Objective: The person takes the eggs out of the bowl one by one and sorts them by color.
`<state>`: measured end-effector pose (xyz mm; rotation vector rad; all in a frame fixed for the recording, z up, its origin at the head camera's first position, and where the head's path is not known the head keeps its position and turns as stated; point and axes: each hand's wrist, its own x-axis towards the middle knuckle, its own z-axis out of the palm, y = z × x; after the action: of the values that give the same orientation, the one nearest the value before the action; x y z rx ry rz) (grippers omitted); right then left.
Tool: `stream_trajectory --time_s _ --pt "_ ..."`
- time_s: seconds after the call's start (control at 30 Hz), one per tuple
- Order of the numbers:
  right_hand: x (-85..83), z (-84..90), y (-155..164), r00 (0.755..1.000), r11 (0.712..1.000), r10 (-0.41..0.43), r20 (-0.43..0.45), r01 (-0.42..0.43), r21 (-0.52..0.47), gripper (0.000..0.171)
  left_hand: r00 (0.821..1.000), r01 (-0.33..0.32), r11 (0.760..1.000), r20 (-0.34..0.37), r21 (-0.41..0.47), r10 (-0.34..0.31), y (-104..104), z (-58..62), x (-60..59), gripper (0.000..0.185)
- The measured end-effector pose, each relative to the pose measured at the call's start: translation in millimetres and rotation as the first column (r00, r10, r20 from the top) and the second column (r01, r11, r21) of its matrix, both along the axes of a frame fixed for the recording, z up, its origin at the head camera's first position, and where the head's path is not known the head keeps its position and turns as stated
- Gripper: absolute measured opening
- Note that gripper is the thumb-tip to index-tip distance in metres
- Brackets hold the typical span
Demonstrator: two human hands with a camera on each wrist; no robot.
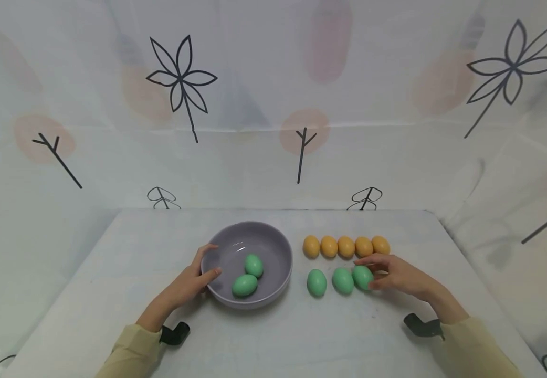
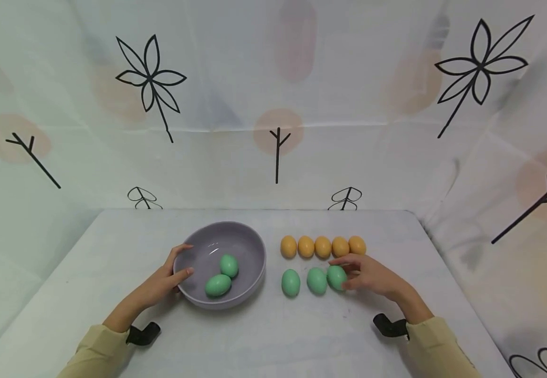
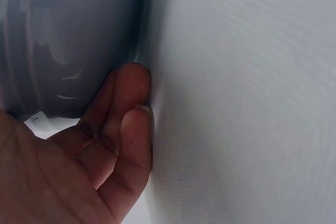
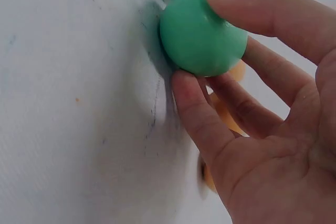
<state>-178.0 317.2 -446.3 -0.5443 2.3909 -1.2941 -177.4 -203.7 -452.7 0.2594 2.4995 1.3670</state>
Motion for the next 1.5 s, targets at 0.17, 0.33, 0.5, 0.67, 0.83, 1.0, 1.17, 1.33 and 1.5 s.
stream_trajectory --time_s 0.17,0.33,0.5,0.67,0.83,1.0,1.17,1.33,1.5 --pt "1.8 -1.9 -6 0.999 1.000 0.018 -0.029 -0.019 -0.013 0.055 1.000 0.003 1.000 0.000 0.004 -0.003 1 1.4 0.7 0.062" --pt "2.9 -4.4 -10 1.000 0.999 0.012 -0.009 -0.013 -0.040 0.056 1.000 0.008 1.000 0.004 -0.020 -0.008 1 0.7 -0.1 0.061" --pt "2.7 -8.5 -10 1.000 0.999 -0.007 0.027 0.009 -0.050 0.060 1.000 0.005 0.999 0.002 -0.034 -0.005 0 -0.1 0.0 0.061" --pt "1.0 -12.6 -10 0.999 0.999 -0.011 0.040 0.012 -0.046 0.063 1.000 -0.002 1.000 -0.002 -0.028 0.002 0 2.4 0.8 0.061" --pt "0.1 -14.4 -10 0.999 0.999 0.000 0.035 0.002 -0.044 0.065 1.000 -0.005 1.000 -0.005 -0.016 0.005 1 4.3 1.1 0.061" --pt "-0.2 -16.4 -9 0.999 0.999 -0.005 0.039 0.006 -0.042 0.067 1.000 -0.007 1.000 -0.001 -0.024 0.007 1 2.9 0.5 0.061" --pt "0.2 -14.9 -9 1.000 0.999 -0.014 0.018 0.015 -0.037 0.068 1.000 0.000 1.000 -0.011 -0.020 -0.001 1 1.3 -1.1 0.061" --pt "-0.5 -14.0 -8 0.999 0.998 0.012 -0.033 -0.014 -0.059 0.066 1.000 0.001 1.000 -0.013 -0.014 -0.001 0 1.2 -1.1 0.061" --pt "-1.4 -12.6 -9 0.999 0.998 0.006 -0.046 -0.009 -0.066 0.064 1.000 0.003 1.000 -0.004 -0.011 -0.003 1 2.8 0.2 0.061"
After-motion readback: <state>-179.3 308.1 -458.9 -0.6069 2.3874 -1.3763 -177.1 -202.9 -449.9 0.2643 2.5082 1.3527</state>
